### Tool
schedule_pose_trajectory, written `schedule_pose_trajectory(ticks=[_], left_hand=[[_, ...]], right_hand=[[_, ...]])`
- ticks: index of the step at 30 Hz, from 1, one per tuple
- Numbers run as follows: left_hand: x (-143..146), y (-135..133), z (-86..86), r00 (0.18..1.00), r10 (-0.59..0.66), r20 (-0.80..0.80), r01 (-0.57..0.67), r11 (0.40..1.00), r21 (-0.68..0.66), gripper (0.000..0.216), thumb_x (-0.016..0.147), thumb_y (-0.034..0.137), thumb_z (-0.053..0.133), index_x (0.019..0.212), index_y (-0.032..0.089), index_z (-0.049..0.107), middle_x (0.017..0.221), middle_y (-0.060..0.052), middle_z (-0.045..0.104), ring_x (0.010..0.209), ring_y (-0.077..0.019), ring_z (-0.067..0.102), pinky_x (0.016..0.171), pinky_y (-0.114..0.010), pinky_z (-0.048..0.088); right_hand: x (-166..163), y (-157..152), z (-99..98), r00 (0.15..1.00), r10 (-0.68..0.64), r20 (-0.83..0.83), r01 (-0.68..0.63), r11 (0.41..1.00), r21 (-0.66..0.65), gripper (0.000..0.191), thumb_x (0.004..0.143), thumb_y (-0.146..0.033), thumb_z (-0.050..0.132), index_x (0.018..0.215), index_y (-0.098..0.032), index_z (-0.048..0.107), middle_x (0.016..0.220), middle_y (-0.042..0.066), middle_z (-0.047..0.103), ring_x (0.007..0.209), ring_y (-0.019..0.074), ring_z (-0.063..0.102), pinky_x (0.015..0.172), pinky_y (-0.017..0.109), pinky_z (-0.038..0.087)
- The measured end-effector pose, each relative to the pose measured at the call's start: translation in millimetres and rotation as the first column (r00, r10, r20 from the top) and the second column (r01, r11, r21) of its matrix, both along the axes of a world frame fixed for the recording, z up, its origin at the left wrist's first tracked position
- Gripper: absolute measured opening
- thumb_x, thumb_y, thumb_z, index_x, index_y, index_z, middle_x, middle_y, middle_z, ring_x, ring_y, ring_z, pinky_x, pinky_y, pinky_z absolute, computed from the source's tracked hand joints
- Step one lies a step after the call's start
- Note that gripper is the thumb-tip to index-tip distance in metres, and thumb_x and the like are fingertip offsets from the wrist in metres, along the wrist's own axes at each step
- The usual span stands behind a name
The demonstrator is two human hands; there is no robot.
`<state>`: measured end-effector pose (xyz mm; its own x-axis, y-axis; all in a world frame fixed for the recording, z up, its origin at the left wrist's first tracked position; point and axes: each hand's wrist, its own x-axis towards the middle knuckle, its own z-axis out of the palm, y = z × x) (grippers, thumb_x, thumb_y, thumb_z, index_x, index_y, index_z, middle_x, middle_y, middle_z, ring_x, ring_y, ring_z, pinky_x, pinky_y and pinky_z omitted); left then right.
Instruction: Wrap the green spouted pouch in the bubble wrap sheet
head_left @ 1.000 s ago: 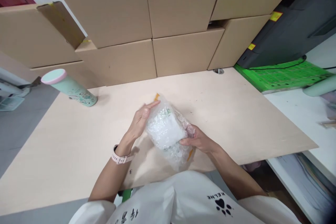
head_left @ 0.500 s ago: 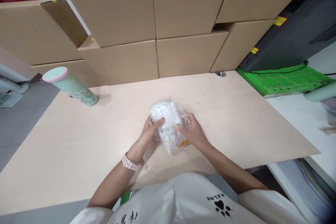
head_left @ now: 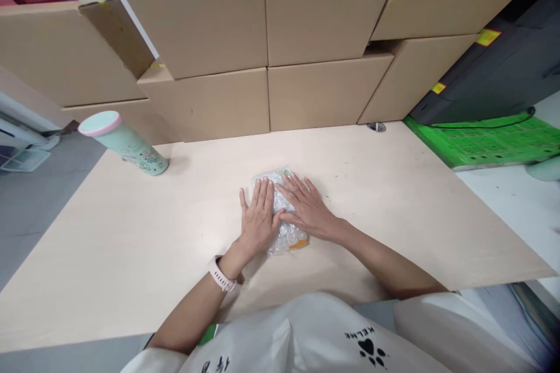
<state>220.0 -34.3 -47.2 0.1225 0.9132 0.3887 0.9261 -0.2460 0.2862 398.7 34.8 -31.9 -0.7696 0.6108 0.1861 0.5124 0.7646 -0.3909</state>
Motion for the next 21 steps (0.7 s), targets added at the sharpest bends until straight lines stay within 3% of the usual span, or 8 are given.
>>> schedule_pose_trajectory(ticks=[5, 8, 10, 12, 14, 16, 19, 21], left_hand=[[-0.8, 5.6, -5.5, 0.999, 0.010, 0.035, -0.008, 0.998, -0.064, 0.068, 0.099, 0.043, 0.040, 0.158, 0.017, 0.016, 0.162, -0.019, 0.026, 0.152, -0.0348, 0.019, 0.119, -0.065, 0.010], [-4.5, 4.4, 1.6, 0.992, 0.003, 0.127, 0.010, 0.995, -0.096, 0.066, 0.097, 0.043, 0.045, 0.155, 0.019, 0.023, 0.161, -0.018, 0.027, 0.151, -0.0354, 0.020, 0.116, -0.063, 0.023], [-9.1, 0.8, 9.6, 0.971, 0.062, 0.232, -0.053, 0.998, -0.046, 0.061, 0.096, 0.041, 0.050, 0.150, 0.020, 0.033, 0.158, -0.018, 0.032, 0.148, -0.0356, 0.026, 0.113, -0.060, 0.030], [-13.8, -3.9, 18.1, 0.917, 0.180, 0.356, -0.198, 0.980, 0.014, 0.050, 0.095, 0.038, 0.051, 0.140, 0.019, 0.045, 0.145, -0.018, 0.044, 0.138, -0.0339, 0.038, 0.108, -0.056, 0.038], [-16.5, -8.0, 24.3, 0.845, 0.271, 0.461, -0.306, 0.952, 0.001, 0.039, 0.094, 0.035, 0.051, 0.129, 0.019, 0.053, 0.126, -0.014, 0.054, 0.119, -0.0294, 0.051, 0.098, -0.050, 0.047], [-16.1, -10.8, 26.9, 0.785, 0.302, 0.541, -0.299, 0.950, -0.096, 0.034, 0.093, 0.034, 0.053, 0.124, 0.020, 0.055, 0.113, -0.009, 0.057, 0.096, -0.0227, 0.058, 0.085, -0.042, 0.051], [-11.1, -11.8, 26.6, 0.680, 0.304, 0.668, -0.187, 0.952, -0.243, 0.039, 0.090, 0.040, 0.058, 0.125, 0.023, 0.055, 0.113, -0.007, 0.056, 0.078, -0.0154, 0.056, 0.073, -0.034, 0.051], [-6.8, -10.4, 27.2, 0.502, 0.278, 0.819, -0.046, 0.954, -0.296, 0.044, 0.089, 0.047, 0.059, 0.126, 0.023, 0.056, 0.118, -0.007, 0.057, 0.081, -0.0152, 0.059, 0.073, -0.032, 0.051]], right_hand=[[-3.2, 2.6, -7.9, 1.000, -0.017, -0.017, 0.015, 0.997, -0.071, 0.071, 0.098, -0.056, 0.041, 0.159, -0.028, 0.016, 0.167, 0.009, 0.015, 0.154, 0.0267, 0.005, 0.122, 0.057, 0.008], [-2.4, 3.7, -6.1, 0.983, -0.060, -0.174, 0.033, 0.988, -0.150, 0.062, 0.098, -0.053, 0.042, 0.154, -0.028, 0.031, 0.163, 0.009, 0.028, 0.153, 0.0256, 0.017, 0.121, 0.053, 0.017], [2.5, 5.7, -4.4, 0.899, -0.260, -0.354, 0.190, 0.957, -0.221, 0.052, 0.098, -0.049, 0.043, 0.143, -0.024, 0.048, 0.150, 0.012, 0.049, 0.141, 0.0251, 0.040, 0.114, 0.046, 0.033], [9.6, 8.2, -2.8, 0.747, -0.512, -0.424, 0.396, 0.855, -0.336, 0.041, 0.096, -0.048, 0.045, 0.121, -0.020, 0.063, 0.120, 0.012, 0.067, 0.111, 0.0240, 0.062, 0.095, 0.039, 0.047], [15.2, 10.0, -1.2, 0.686, -0.637, -0.351, 0.471, 0.757, -0.452, 0.036, 0.093, -0.050, 0.048, 0.092, -0.019, 0.067, 0.086, 0.006, 0.068, 0.079, 0.0202, 0.062, 0.075, 0.034, 0.048], [16.1, 9.6, 1.8, 0.752, -0.598, -0.276, 0.379, 0.736, -0.560, 0.038, 0.090, -0.053, 0.051, 0.073, -0.020, 0.059, 0.067, -0.001, 0.057, 0.064, 0.0159, 0.052, 0.063, 0.029, 0.042], [9.5, 4.3, 13.4, 0.799, -0.499, -0.337, 0.173, 0.726, -0.665, 0.040, 0.088, -0.056, 0.055, 0.069, -0.021, 0.047, 0.063, -0.005, 0.046, 0.060, 0.0127, 0.044, 0.057, 0.025, 0.037], [5.1, -1.1, 28.1, 0.771, -0.467, -0.433, 0.072, 0.740, -0.669, 0.038, 0.090, -0.056, 0.054, 0.073, -0.022, 0.047, 0.069, -0.004, 0.050, 0.065, 0.0135, 0.048, 0.062, 0.026, 0.041]])
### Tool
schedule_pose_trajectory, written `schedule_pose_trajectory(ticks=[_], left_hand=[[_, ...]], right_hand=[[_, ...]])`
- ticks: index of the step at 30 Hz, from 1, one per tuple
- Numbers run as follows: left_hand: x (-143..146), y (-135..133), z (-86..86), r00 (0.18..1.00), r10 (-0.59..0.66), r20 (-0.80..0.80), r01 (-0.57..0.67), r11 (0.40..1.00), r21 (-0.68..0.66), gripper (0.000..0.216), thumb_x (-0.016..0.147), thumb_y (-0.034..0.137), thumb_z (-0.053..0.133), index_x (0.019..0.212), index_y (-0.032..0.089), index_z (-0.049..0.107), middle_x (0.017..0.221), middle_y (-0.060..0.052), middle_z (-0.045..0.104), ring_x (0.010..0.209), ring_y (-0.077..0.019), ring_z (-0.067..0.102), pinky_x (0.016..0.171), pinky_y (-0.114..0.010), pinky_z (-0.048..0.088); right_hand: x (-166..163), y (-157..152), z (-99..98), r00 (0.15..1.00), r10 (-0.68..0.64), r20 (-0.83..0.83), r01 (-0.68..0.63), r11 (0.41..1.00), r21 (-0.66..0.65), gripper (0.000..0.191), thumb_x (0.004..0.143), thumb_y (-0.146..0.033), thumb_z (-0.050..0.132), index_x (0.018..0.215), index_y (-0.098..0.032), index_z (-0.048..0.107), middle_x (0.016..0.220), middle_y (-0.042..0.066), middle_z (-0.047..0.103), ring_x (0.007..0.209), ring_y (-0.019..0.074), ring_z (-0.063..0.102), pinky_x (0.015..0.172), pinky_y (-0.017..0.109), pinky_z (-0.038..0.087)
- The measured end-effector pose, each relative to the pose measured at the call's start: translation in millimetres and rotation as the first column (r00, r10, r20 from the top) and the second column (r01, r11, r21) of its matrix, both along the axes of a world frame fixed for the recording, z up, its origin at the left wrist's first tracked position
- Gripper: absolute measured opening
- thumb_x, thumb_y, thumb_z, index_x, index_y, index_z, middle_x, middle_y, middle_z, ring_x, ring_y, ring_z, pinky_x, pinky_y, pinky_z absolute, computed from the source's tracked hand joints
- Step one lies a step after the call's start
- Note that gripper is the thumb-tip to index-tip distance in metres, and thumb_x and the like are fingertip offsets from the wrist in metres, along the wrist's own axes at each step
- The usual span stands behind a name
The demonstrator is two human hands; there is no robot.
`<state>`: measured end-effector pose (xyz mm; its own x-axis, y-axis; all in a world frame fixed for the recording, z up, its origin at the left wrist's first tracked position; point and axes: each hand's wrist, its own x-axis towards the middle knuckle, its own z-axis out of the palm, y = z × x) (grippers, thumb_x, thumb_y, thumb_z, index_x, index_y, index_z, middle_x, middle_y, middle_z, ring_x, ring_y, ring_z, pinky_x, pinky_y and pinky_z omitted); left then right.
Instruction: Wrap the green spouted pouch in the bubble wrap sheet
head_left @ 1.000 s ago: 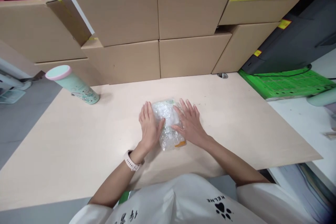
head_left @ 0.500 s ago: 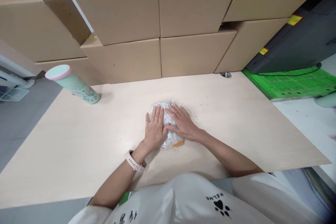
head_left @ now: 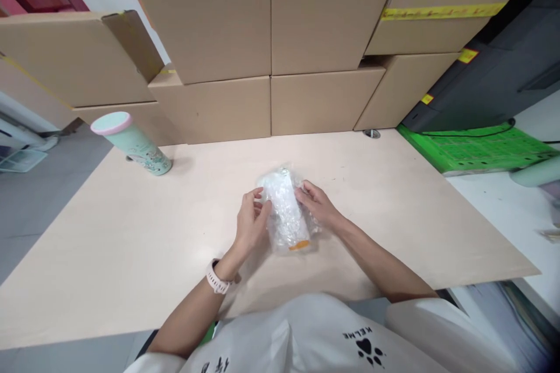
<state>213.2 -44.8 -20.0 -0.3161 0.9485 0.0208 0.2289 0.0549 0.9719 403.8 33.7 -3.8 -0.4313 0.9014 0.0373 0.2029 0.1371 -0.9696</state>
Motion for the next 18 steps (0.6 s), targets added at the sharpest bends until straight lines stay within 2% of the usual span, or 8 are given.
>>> schedule_pose_trajectory(ticks=[2, 4, 7, 9, 12, 14, 17, 18], left_hand=[[3.9, 2.4, 2.1, 0.926, -0.137, 0.351, 0.154, 0.988, -0.021, 0.049, 0.090, 0.057, 0.055, 0.124, 0.022, 0.058, 0.122, -0.010, 0.060, 0.089, -0.0183, 0.063, 0.077, -0.033, 0.053], [6.4, 5.3, 3.9, 0.768, -0.212, 0.604, 0.287, 0.957, -0.030, 0.054, 0.090, 0.064, 0.050, 0.119, 0.020, 0.063, 0.122, -0.011, 0.065, 0.096, -0.0229, 0.066, 0.083, -0.037, 0.054], [5.8, 8.9, 1.5, 0.720, -0.088, 0.689, 0.235, 0.964, -0.122, 0.056, 0.089, 0.065, 0.050, 0.114, 0.019, 0.068, 0.118, -0.012, 0.069, 0.105, -0.0263, 0.066, 0.090, -0.038, 0.053], [2.2, 10.0, -3.8, 0.779, 0.028, 0.627, 0.113, 0.977, -0.184, 0.053, 0.088, 0.060, 0.056, 0.118, 0.018, 0.066, 0.120, -0.012, 0.069, 0.108, -0.0265, 0.065, 0.092, -0.037, 0.051], [-4.8, 8.5, -11.9, 0.898, 0.149, 0.414, -0.094, 0.984, -0.151, 0.058, 0.086, 0.044, 0.066, 0.138, 0.023, 0.051, 0.142, -0.012, 0.054, 0.121, -0.0246, 0.058, 0.100, -0.036, 0.047], [-8.0, 5.8, -14.2, 0.962, 0.180, 0.205, -0.176, 0.984, -0.041, 0.065, 0.086, 0.036, 0.066, 0.145, 0.028, 0.041, 0.152, -0.010, 0.041, 0.132, -0.0237, 0.048, 0.105, -0.036, 0.042], [-7.7, 0.9, -11.6, 0.988, 0.141, -0.064, -0.137, 0.988, 0.068, 0.052, 0.089, 0.034, 0.062, 0.138, 0.027, 0.049, 0.145, -0.010, 0.045, 0.129, -0.0241, 0.046, 0.100, -0.037, 0.044], [-6.2, -0.5, -9.9, 0.988, 0.121, -0.100, -0.115, 0.992, 0.060, 0.046, 0.089, 0.034, 0.060, 0.134, 0.026, 0.053, 0.139, -0.010, 0.050, 0.122, -0.0237, 0.050, 0.095, -0.036, 0.047]], right_hand=[[-0.5, -5.9, 18.3, 0.995, 0.049, -0.092, -0.042, 0.997, 0.072, 0.035, 0.093, -0.054, 0.052, 0.079, -0.022, 0.053, 0.088, 0.001, 0.062, 0.086, 0.0175, 0.059, 0.079, 0.030, 0.046], [3.2, -11.1, 35.1, 0.989, 0.095, -0.115, -0.076, 0.985, 0.155, 0.030, 0.094, -0.050, 0.053, 0.084, -0.022, 0.058, 0.120, 0.007, 0.063, 0.114, 0.0223, 0.058, 0.099, 0.036, 0.042], [14.4, -12.4, 46.5, 0.994, 0.024, -0.108, 0.007, 0.963, 0.271, 0.024, 0.096, -0.044, 0.054, 0.085, -0.023, 0.059, 0.139, 0.008, 0.057, 0.132, 0.0250, 0.050, 0.111, 0.040, 0.034], [24.9, -6.8, 42.7, 0.984, -0.113, -0.140, 0.152, 0.940, 0.305, 0.024, 0.096, -0.045, 0.053, 0.087, -0.023, 0.059, 0.132, 0.008, 0.062, 0.126, 0.0253, 0.055, 0.107, 0.041, 0.039], [45.2, 8.7, 29.8, 0.930, -0.361, -0.074, 0.367, 0.889, 0.276, 0.028, 0.096, -0.049, 0.049, 0.096, -0.023, 0.060, 0.111, 0.008, 0.069, 0.095, 0.0240, 0.066, 0.086, 0.041, 0.051], [58.8, 18.1, 24.4, 0.844, -0.528, 0.091, 0.450, 0.792, 0.413, 0.027, 0.095, -0.047, 0.049, 0.101, -0.022, 0.060, 0.114, 0.009, 0.068, 0.095, 0.0260, 0.064, 0.085, 0.044, 0.050], [68.7, 22.4, 24.0, 0.651, -0.719, 0.244, 0.362, 0.576, 0.733, 0.028, 0.094, -0.037, 0.051, 0.114, -0.019, 0.059, 0.135, 0.016, 0.057, 0.120, 0.0346, 0.051, 0.098, 0.052, 0.039], [67.4, 21.0, 24.2, 0.627, -0.726, 0.284, 0.282, 0.551, 0.785, 0.028, 0.095, -0.034, 0.050, 0.116, -0.018, 0.060, 0.135, 0.017, 0.057, 0.122, 0.0356, 0.048, 0.099, 0.052, 0.036]])
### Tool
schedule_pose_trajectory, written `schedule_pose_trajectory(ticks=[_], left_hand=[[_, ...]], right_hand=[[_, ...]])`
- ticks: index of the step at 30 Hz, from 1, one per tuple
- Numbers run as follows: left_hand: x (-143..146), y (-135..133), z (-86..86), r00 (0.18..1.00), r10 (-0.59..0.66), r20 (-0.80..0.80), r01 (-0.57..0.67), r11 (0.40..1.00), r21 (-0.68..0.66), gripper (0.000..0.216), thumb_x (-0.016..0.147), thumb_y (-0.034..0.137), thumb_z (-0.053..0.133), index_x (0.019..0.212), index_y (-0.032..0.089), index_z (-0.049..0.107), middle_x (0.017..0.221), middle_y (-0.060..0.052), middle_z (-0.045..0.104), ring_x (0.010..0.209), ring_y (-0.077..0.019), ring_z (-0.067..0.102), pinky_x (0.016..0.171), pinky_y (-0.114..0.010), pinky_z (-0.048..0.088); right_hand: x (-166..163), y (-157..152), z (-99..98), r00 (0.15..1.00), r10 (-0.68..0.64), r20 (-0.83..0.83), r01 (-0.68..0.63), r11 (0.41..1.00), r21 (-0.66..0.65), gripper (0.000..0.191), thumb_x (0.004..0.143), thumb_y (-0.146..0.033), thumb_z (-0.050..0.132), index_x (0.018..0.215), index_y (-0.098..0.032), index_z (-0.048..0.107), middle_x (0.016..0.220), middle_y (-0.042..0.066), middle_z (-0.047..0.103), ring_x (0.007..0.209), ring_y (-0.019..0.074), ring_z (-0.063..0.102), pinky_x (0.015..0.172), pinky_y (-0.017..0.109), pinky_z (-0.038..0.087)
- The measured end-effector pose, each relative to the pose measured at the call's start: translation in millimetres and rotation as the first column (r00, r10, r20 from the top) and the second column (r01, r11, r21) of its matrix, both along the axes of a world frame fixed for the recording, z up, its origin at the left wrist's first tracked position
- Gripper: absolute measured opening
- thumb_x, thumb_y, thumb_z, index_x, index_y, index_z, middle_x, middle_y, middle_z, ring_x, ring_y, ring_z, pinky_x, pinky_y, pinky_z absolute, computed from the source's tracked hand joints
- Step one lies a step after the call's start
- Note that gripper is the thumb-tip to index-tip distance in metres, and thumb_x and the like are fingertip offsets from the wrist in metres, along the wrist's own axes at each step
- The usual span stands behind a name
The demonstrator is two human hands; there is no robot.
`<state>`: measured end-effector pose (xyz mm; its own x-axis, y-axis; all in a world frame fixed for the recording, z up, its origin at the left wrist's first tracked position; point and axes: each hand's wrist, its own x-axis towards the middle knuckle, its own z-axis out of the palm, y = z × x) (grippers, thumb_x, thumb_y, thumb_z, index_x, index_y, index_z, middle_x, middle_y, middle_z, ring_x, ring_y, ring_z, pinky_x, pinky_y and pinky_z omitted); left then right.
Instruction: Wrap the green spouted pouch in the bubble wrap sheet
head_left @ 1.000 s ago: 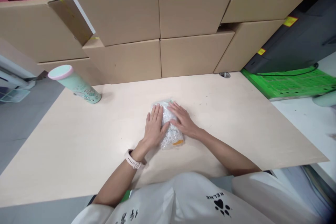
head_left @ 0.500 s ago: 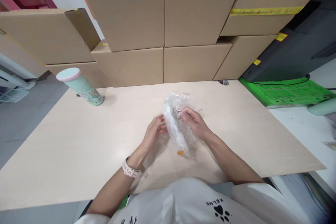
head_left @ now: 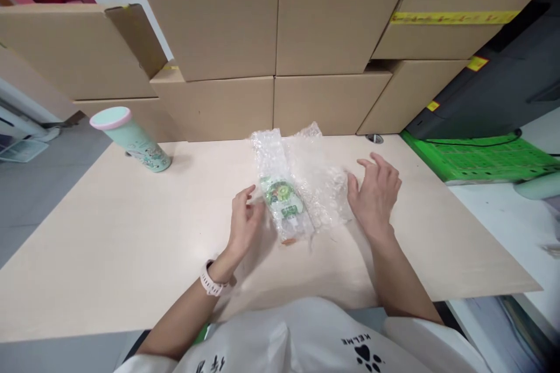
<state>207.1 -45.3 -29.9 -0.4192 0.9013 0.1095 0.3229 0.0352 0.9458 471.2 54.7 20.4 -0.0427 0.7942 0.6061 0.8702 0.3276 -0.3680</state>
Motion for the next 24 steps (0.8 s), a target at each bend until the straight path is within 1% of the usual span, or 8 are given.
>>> schedule_pose_trajectory(ticks=[3, 5, 9, 13, 17, 19, 22, 24], left_hand=[[6.6, -2.6, 3.5, 0.994, -0.084, 0.066, 0.089, 0.992, -0.085, 0.040, 0.090, 0.034, 0.058, 0.129, 0.023, 0.056, 0.122, -0.010, 0.059, 0.098, -0.0193, 0.059, 0.080, -0.032, 0.050], [10.5, -3.0, 3.2, 0.979, -0.136, 0.150, 0.153, 0.983, -0.105, 0.042, 0.089, 0.034, 0.059, 0.129, 0.021, 0.055, 0.115, -0.010, 0.061, 0.092, -0.0177, 0.060, 0.078, -0.032, 0.050], [12.6, -0.8, -0.4, 0.953, -0.138, 0.269, 0.165, 0.983, -0.079, 0.050, 0.086, 0.036, 0.064, 0.132, 0.020, 0.053, 0.121, -0.011, 0.063, 0.098, -0.0183, 0.061, 0.087, -0.033, 0.050], [9.4, 5.7, 0.2, 0.812, -0.132, 0.569, 0.225, 0.969, -0.097, 0.050, 0.085, 0.050, 0.064, 0.125, 0.019, 0.060, 0.129, -0.013, 0.063, 0.106, -0.0221, 0.063, 0.093, -0.036, 0.049], [-1.0, 14.1, 7.8, 0.660, -0.060, 0.749, 0.255, 0.955, -0.148, 0.053, 0.085, 0.060, 0.057, 0.111, 0.015, 0.068, 0.119, -0.014, 0.069, 0.108, -0.0282, 0.064, 0.091, -0.038, 0.051], [-10.7, 16.4, 13.4, 0.741, 0.070, 0.667, 0.084, 0.977, -0.195, 0.047, 0.083, 0.052, 0.061, 0.113, 0.015, 0.066, 0.120, -0.013, 0.068, 0.110, -0.0286, 0.062, 0.091, -0.039, 0.050], [-24.8, 15.5, 21.3, 0.918, 0.208, 0.337, -0.176, 0.977, -0.122, 0.046, 0.081, 0.037, 0.065, 0.124, 0.020, 0.059, 0.136, -0.011, 0.058, 0.123, -0.0276, 0.054, 0.100, -0.040, 0.046], [-28.9, 13.4, 23.7, 0.965, 0.229, 0.128, -0.226, 0.973, -0.037, 0.049, 0.082, 0.032, 0.064, 0.129, 0.023, 0.056, 0.145, -0.010, 0.050, 0.128, -0.0268, 0.048, 0.103, -0.041, 0.042]], right_hand=[[-16.4, -9.1, -5.1, 0.963, 0.209, 0.169, -0.184, 0.971, -0.151, 0.024, 0.098, -0.030, 0.046, 0.102, -0.019, 0.067, 0.110, 0.013, 0.067, 0.105, 0.0313, 0.052, 0.090, 0.047, 0.036], [-31.6, -15.1, -13.4, 0.908, 0.375, 0.186, -0.298, 0.891, -0.342, 0.031, 0.099, -0.031, 0.042, 0.086, -0.020, 0.067, 0.095, 0.011, 0.068, 0.095, 0.0279, 0.052, 0.086, 0.045, 0.036], [-48.6, -19.3, -26.8, 0.869, 0.493, -0.036, -0.423, 0.704, -0.571, 0.037, 0.100, -0.039, 0.040, 0.077, -0.021, 0.062, 0.090, 0.008, 0.067, 0.096, 0.0262, 0.054, 0.090, 0.047, 0.038], [-49.1, -22.8, -20.1, 0.690, 0.538, -0.483, -0.723, 0.515, -0.460, 0.034, 0.100, -0.050, 0.040, 0.102, -0.025, 0.064, 0.124, 0.007, 0.065, 0.120, 0.0260, 0.055, 0.104, 0.048, 0.040], [-56.2, -36.3, -11.3, 0.432, 0.722, -0.540, -0.892, 0.254, -0.374, 0.036, 0.100, -0.050, 0.044, 0.126, -0.032, 0.060, 0.153, 0.002, 0.046, 0.149, 0.0244, 0.027, 0.120, 0.050, 0.025], [-61.0, -41.5, -14.9, 0.454, 0.738, -0.499, -0.876, 0.267, -0.402, 0.036, 0.099, -0.047, 0.047, 0.130, -0.032, 0.058, 0.154, 0.002, 0.045, 0.149, 0.0239, 0.027, 0.120, 0.049, 0.026], [-64.5, -40.9, -29.3, 0.668, 0.635, -0.388, -0.738, 0.499, -0.455, 0.035, 0.099, -0.040, 0.046, 0.130, -0.028, 0.058, 0.143, 0.008, 0.055, 0.135, 0.0260, 0.045, 0.110, 0.049, 0.039], [-65.2, -36.8, -40.5, 0.791, 0.553, -0.263, -0.604, 0.636, -0.481, 0.032, 0.098, -0.033, 0.046, 0.124, -0.023, 0.063, 0.127, 0.012, 0.063, 0.120, 0.0283, 0.053, 0.102, 0.050, 0.045]])
